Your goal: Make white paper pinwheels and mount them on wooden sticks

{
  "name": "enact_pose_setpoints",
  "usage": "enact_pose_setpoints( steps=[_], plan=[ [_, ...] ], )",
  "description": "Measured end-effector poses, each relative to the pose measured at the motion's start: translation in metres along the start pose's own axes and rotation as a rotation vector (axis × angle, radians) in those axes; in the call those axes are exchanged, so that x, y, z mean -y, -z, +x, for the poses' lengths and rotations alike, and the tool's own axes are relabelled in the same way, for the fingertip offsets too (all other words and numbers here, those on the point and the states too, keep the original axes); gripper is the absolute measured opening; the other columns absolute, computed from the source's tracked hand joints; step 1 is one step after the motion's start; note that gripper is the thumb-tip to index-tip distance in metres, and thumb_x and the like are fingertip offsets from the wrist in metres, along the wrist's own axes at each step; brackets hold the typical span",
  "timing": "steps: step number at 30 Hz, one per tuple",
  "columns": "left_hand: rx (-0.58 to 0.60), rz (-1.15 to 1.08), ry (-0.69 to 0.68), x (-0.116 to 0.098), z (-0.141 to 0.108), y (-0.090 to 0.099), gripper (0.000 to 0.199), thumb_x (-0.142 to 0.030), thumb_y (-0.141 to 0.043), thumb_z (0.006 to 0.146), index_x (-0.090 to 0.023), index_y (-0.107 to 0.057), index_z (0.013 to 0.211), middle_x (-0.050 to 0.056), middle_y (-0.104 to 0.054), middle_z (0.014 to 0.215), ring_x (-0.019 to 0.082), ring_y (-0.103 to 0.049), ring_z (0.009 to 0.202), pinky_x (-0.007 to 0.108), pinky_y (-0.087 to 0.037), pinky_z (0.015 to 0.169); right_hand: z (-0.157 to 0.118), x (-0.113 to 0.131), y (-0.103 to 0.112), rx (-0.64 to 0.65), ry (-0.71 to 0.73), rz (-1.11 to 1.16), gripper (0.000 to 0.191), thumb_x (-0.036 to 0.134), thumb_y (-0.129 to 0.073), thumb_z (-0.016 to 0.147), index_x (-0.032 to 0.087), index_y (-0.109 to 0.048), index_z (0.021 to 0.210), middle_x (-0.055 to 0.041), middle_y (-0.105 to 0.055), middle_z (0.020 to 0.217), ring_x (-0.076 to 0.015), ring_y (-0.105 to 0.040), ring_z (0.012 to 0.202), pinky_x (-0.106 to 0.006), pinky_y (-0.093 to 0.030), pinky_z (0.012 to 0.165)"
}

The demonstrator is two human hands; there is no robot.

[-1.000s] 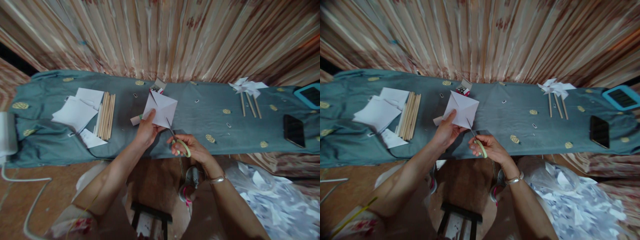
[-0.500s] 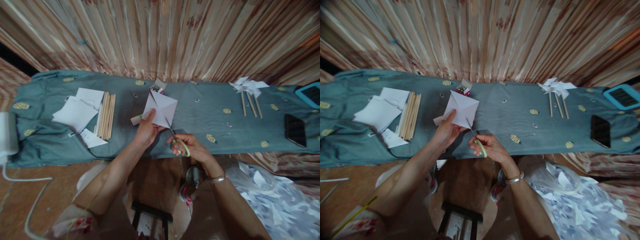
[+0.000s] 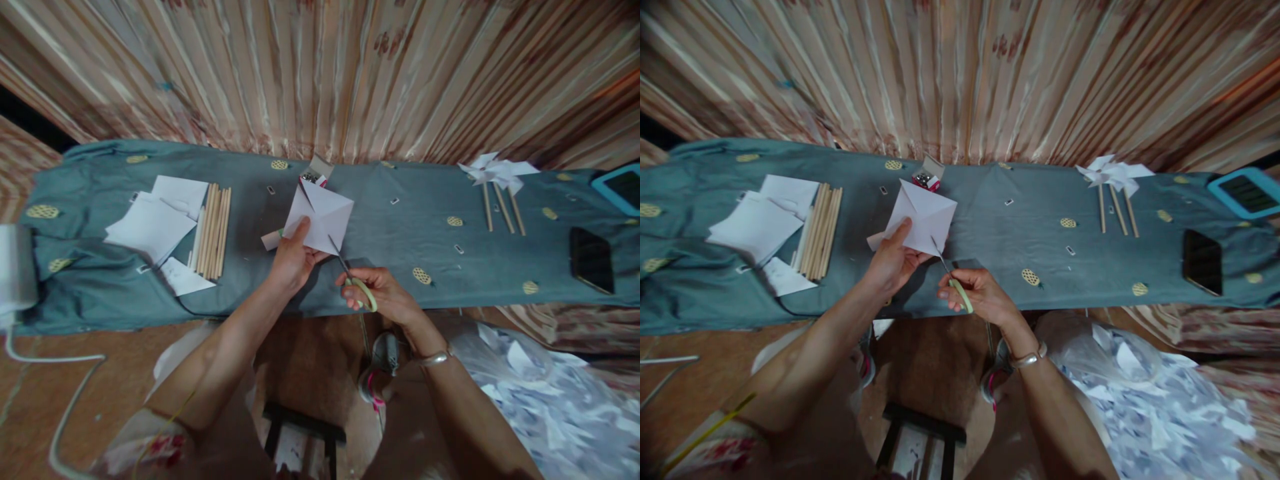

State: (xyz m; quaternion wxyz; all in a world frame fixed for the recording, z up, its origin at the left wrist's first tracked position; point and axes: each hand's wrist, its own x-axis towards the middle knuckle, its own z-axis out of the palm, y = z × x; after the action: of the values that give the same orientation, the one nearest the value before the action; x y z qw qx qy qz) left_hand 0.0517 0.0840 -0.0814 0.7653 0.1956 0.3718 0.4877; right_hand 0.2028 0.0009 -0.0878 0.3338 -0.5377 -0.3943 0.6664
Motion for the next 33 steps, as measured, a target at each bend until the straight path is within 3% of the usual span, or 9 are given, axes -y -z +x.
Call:
enact_pose_setpoints(
  steps=[8,17,23,29,33],
  plan=[
    [-0.012,-0.002,0.017,0.006,-0.0016,-0.0017,0.009,-0.021,-0.056,0.09,-0.017,-0.06,0.097,0.002,-0.07,0.073,0.02,-0.071,0.082,0.04,-0.057,0.087,-0.002,0.0064,-0.0022,0.003,0.023,-0.005,0.048,0.057,-0.084,0.055,0.017,-0.065,0.076,0.0046,-0.061,0.054,-0.0058,-0.051,0.045,-0.018,-0.04,0.044],
    [-0.01,0.006,-0.001,0.0068,-0.0021,-0.0023,0.013,-0.022,-0.058,0.088,-0.017,-0.06,0.1,0.004,-0.073,0.081,0.021,-0.071,0.088,0.04,-0.057,0.088,0.0,0.0049,-0.003,-0.027,-0.002,0.005,0.049,0.057,-0.085,0.053,0.017,-0.065,0.072,0.005,-0.06,0.051,-0.0049,-0.05,0.042,-0.017,-0.04,0.043],
    [-0.021,0.013,0.032,0.0074,-0.0053,-0.0039,0.008,-0.021,-0.056,0.089,-0.017,-0.061,0.094,0.002,-0.07,0.075,0.017,-0.069,0.074,0.038,-0.058,0.083,-0.0005,0.0046,-0.0034,-0.026,0.016,0.016,0.048,0.057,-0.084,0.054,0.017,-0.065,0.073,0.0051,-0.061,0.052,-0.0049,-0.051,0.043,-0.018,-0.041,0.043],
    [-0.019,0.025,0.052,0.0089,-0.0067,-0.0038,0.009,-0.023,-0.058,0.088,-0.018,-0.061,0.094,0.002,-0.07,0.077,0.019,-0.069,0.078,0.038,-0.057,0.083,0.0007,0.0013,-0.002,-0.027,0.038,-0.003,0.047,0.057,-0.083,0.056,0.017,-0.065,0.072,0.0047,-0.06,0.051,-0.0054,-0.05,0.043,-0.018,-0.039,0.043],
    [-0.01,0.012,0.042,0.0089,-0.0067,-0.0037,0.01,-0.021,-0.053,0.091,-0.017,-0.061,0.095,0.001,-0.069,0.076,0.016,-0.067,0.07,0.035,-0.057,0.078,0.001,0.0011,-0.0017,-0.021,0.04,-0.025,0.044,0.054,-0.084,0.058,0.017,-0.065,0.072,0.0043,-0.06,0.052,-0.006,-0.05,0.044,-0.019,-0.04,0.044]
  ],
)
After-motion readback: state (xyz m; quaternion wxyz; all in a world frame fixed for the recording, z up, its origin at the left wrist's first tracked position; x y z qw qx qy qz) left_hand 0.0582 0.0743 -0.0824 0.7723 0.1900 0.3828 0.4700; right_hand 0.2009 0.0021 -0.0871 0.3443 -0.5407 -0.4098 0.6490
